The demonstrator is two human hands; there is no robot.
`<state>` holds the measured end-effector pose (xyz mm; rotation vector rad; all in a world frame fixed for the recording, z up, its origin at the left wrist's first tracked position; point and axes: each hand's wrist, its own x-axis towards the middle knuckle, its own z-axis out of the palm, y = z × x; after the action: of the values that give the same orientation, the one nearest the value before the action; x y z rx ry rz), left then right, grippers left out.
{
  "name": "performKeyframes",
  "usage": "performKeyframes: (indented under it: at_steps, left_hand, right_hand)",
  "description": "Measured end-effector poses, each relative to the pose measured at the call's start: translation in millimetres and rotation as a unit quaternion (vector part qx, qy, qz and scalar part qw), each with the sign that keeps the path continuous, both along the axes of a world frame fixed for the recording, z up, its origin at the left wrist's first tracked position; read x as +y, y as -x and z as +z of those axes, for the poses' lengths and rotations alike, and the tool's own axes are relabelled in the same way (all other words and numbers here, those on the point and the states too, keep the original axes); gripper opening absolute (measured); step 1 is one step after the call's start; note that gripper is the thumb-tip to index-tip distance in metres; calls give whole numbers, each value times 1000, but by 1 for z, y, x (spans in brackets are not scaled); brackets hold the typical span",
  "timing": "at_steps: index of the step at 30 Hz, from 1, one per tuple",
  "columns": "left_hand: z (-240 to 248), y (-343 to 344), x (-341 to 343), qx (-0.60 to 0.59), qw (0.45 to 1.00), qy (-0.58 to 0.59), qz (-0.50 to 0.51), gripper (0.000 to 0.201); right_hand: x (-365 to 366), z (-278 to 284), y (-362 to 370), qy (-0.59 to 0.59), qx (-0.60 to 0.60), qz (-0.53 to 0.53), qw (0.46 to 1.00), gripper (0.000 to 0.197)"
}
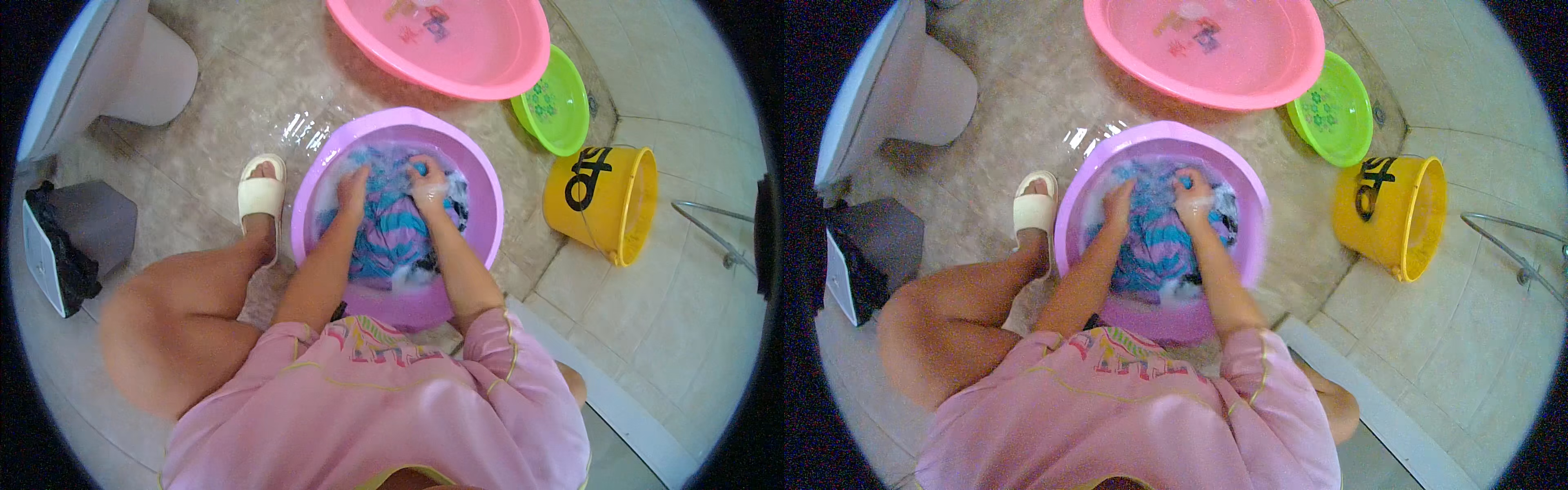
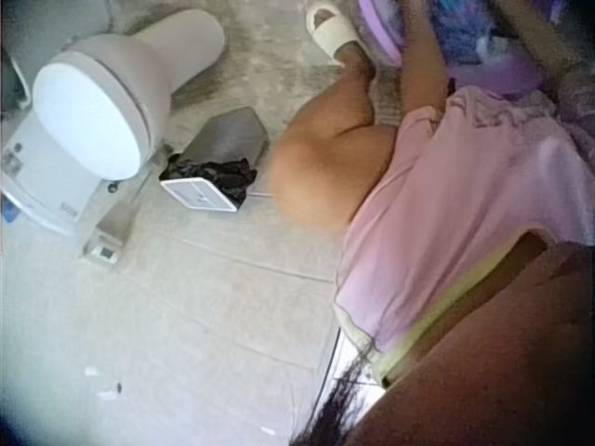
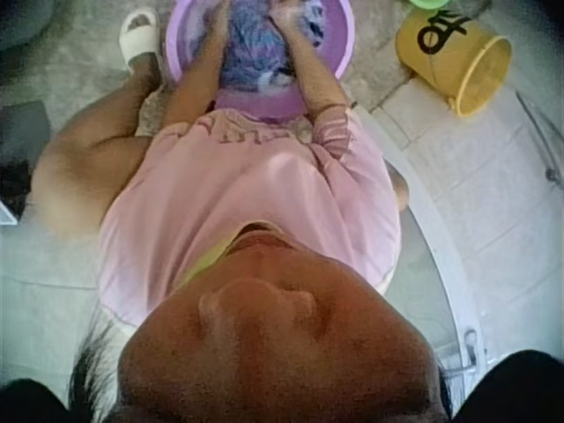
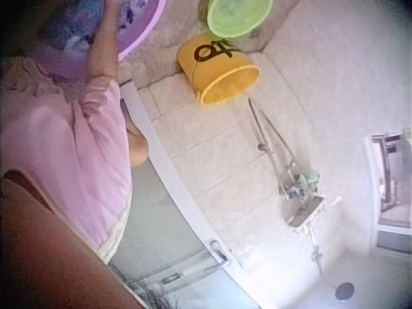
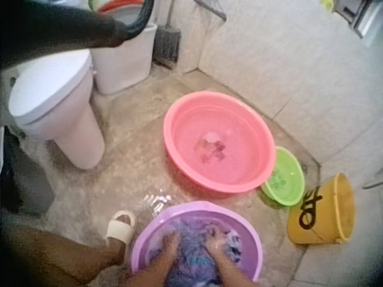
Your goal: The person washes clothes by hand in a purple basin filled with soapy water. They scrub the garments together, lift them up to check progress, and add more detergent from a small container into the basin.
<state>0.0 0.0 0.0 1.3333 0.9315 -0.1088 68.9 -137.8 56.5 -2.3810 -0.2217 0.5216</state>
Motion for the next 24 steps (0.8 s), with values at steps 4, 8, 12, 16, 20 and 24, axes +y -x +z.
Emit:
performKeyframes:
  at_steps: [4, 8, 12, 16, 20, 24]
  left_hand:
    - [6, -4, -57, -45, 939, 305, 154, 56]
    - [41, -8, -64, -61, 904, 417, 76, 69]
    - [81, 14, -76, -129, 938, 319, -40, 45]
    - [77, -4, -94, -51, 861, 484, 149, 35]
    - [49, 2, -70, -65, 809, 565, 148, 34]
    - [35, 7, -82, -151, 750, 642, 49, 37]
  right_hand:
    - [-17, 91, 78, -117, -123, 29, 985, 15]
    - [5, 105, 118, -55, -98, 252, 961, 13]
    - [-20, 45, 50, 25, -130, 61, 989, 20]
    - [-36, 34, 25, 85, -140, -136, 977, 24]
    - [10, 72, 108, -49, -203, 98, 973, 14]
    - [-12, 58, 80, -41, -164, -26, 985, 25]
